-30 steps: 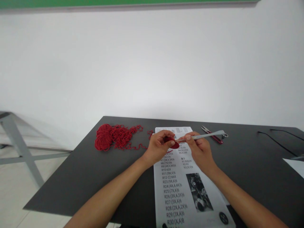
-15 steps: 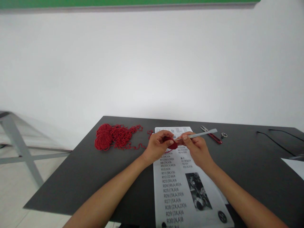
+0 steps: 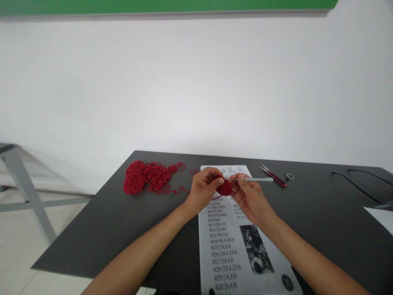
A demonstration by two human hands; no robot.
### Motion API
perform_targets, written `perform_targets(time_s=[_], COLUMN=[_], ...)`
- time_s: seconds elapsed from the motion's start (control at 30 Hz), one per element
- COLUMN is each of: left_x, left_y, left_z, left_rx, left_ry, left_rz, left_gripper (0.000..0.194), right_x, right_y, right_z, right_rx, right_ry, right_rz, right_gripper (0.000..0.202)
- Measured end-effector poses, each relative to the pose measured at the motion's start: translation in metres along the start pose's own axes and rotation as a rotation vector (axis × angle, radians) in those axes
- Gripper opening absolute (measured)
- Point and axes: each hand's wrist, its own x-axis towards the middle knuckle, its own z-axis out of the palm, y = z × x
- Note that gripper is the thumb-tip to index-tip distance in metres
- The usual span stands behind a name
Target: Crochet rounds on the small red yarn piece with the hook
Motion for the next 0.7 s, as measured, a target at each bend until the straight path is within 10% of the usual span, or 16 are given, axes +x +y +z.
perform_targets(time_s=[0.7], left_x=[-0.008], left_y=[-0.001], left_z=[0.012], left_rx=[-0.203], left_ry=[0.012], left_rz=[-0.149], left_gripper=[0.054], right_x=[-0.008], right_y=[0.009], right_z=[0.001], right_rx=[-0.271], right_ry=[0.097], right_rz=[-0.246], right_gripper=[0.018])
